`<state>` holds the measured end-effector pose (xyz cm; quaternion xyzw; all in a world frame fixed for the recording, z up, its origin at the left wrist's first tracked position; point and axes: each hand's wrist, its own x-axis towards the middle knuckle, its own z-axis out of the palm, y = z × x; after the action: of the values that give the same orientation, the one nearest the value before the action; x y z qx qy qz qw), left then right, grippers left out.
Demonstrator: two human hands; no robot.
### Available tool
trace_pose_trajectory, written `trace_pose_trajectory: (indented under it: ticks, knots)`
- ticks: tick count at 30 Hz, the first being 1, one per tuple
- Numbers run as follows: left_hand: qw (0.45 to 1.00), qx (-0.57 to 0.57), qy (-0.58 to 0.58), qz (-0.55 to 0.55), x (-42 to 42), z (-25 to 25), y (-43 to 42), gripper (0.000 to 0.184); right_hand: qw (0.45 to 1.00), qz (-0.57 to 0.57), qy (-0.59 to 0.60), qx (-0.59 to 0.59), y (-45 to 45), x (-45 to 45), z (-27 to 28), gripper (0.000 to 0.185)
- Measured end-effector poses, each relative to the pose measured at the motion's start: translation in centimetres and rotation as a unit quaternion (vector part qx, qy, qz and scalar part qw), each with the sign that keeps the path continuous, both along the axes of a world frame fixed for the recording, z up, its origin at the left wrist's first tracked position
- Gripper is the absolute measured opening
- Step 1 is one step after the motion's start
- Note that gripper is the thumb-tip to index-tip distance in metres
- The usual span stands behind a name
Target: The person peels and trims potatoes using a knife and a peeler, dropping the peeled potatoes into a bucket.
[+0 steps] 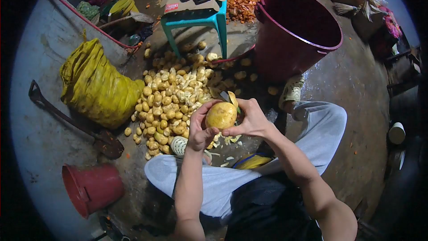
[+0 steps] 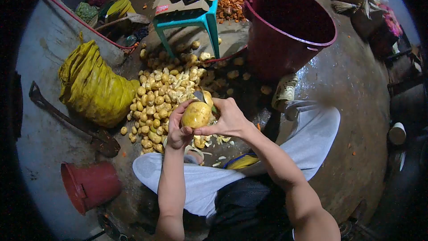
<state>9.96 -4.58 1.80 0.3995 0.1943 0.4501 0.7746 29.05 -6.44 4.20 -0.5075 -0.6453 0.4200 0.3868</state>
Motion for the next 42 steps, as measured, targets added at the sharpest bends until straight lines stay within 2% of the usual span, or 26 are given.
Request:
trace_pose_trajectory:
  ticks: [6, 8, 9, 12, 16, 18, 19, 21, 24, 26, 29, 33, 36, 38, 42]
  knots:
    - [0.999, 0.019, -0.003, 0.030, 0.3, -0.3, -0.2, 0.088, 0.997, -0.015, 0.028, 0.075, -0.3, -0.5, -0.5, 0.065]
    - [0.998, 0.025, 0.000, 0.052, 0.3, -0.8, -0.1, 0.087, 0.992, -0.034, -0.061, 0.106, -0.4, -0.5, -1.1, 0.057]
    - [0.997, 0.033, 0.002, 0.074, 0.4, -0.9, 0.0, 0.086, 0.992, -0.034, -0.061, 0.106, -0.4, -0.7, -1.5, 0.057]
    - [0.992, 0.027, 0.001, 0.120, 1.0, -1.0, 0.0, 0.084, 0.957, -0.067, -0.221, 0.177, -0.6, -1.2, -2.0, 0.049]
    - [0.989, 0.020, 0.012, 0.144, 1.3, -0.8, 0.0, 0.080, 0.957, -0.068, -0.205, 0.192, -0.5, -1.3, -1.5, 0.049]
    - [0.991, 0.008, 0.019, 0.134, 1.1, -0.8, 0.0, 0.078, 0.999, -0.029, -0.022, 0.020, -0.5, -1.4, -0.5, 0.050]
    - [0.991, 0.008, 0.019, 0.134, 1.1, -0.7, 0.1, 0.078, 0.999, -0.029, -0.022, 0.020, -0.3, -1.2, -0.7, 0.050]
    - [0.994, -0.015, -0.037, 0.105, 1.0, -0.5, 0.3, 0.078, 0.996, -0.048, 0.023, -0.067, 0.1, -0.6, -1.1, 0.051]
    - [0.996, -0.027, -0.043, 0.076, 0.8, 0.0, 0.1, 0.082, 0.999, -0.035, -0.019, -0.014, 0.6, -0.1, -0.6, 0.065]
    - [0.999, -0.013, -0.028, 0.040, 0.4, -0.5, 0.2, 0.084, 0.998, -0.022, -0.042, 0.036, 0.8, -0.1, -1.8, 0.082]
    - [0.999, -0.017, -0.027, 0.031, 0.4, -0.1, -0.1, 0.084, 0.998, -0.003, -0.045, 0.045, 0.6, -0.2, -1.2, 0.086]
    - [0.999, -0.023, -0.032, 0.029, 0.5, 0.3, -0.3, 0.085, 0.998, 0.005, -0.059, 0.020, 0.6, -0.2, -1.0, 0.085]
    - [0.999, -0.021, -0.031, 0.023, 0.4, -0.4, -0.3, 0.086, 0.997, -0.009, -0.052, 0.064, 0.5, -0.4, -0.9, 0.077]
    - [0.997, -0.003, -0.051, 0.050, 0.5, -0.5, -0.3, 0.085, 0.993, -0.013, -0.099, 0.067, 0.1, -0.6, -0.9, 0.068]
    - [0.994, 0.004, -0.081, 0.079, 0.9, -0.7, -0.4, 0.083, 0.987, -0.010, -0.121, 0.105, -0.2, -0.9, -1.2, 0.058]
